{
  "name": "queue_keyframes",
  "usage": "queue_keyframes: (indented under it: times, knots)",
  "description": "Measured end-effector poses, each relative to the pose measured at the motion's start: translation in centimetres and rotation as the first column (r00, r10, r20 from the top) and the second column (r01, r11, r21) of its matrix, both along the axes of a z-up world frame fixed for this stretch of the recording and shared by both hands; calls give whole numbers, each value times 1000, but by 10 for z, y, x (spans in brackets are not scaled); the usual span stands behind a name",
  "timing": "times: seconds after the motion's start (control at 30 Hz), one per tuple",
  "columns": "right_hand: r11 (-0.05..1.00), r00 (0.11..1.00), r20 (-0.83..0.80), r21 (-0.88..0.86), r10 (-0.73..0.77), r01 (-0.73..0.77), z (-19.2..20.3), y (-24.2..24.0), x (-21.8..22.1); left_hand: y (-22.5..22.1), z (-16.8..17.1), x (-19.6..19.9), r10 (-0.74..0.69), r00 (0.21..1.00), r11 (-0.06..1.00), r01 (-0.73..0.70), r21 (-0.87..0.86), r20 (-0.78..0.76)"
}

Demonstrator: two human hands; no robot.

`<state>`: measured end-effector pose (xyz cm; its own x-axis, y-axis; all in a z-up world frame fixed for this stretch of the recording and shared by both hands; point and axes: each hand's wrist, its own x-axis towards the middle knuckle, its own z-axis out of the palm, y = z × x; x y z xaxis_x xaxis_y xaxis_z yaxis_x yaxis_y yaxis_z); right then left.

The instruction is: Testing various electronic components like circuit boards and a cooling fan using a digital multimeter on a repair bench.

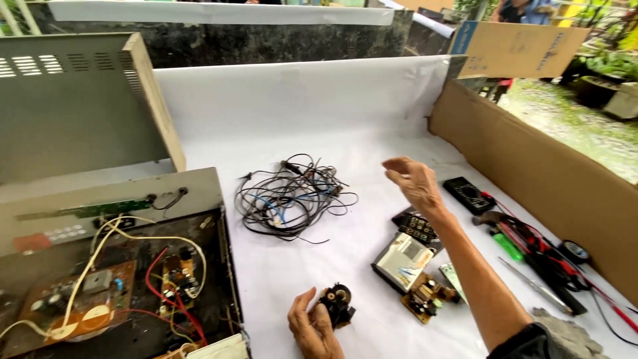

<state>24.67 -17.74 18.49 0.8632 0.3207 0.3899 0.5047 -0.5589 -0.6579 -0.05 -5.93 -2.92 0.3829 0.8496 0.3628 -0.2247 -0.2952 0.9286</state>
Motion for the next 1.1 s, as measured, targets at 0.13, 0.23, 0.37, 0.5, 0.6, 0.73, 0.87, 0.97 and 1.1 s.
queue_keyframes:
  times: [0.13,0.23,0.37,0.5,0.6,0.73,0.87,0.97,1.1]
  knots:
    - [956,957,-50,-81,-286,282,-38,-86,18,1,1,-1,-29,998,999,27,-37,-54]
    - [942,941,-126,-165,-314,292,-92,-136,36,8,-35,10,36,997,997,-31,69,-73]
    - [898,886,-201,-234,-419,371,-132,-156,43,11,-44,19,52,989,999,-49,23,-139]
    - [941,923,-217,-191,-318,280,-126,-144,25,17,-56,19,25,990,996,-13,87,-138]
    - [951,939,-208,-203,-275,233,-126,-135,18,15,-49,13,14,987,998,-3,66,-162]
    - [968,963,-189,-199,-190,152,-141,-133,27,13,-46,14,33,995,994,-23,107,-91]
    - [949,974,-200,-313,-107,40,-114,-116,4,14,-54,17,23,998,991,-16,133,-52]
    - [961,929,-365,-227,63,-155,-107,-113,2,13,-51,16,12,998,996,-8,86,-53]
    - [993,944,-328,-117,-45,6,-111,-129,17,12,-46,16,5,999,998,-3,67,-33]
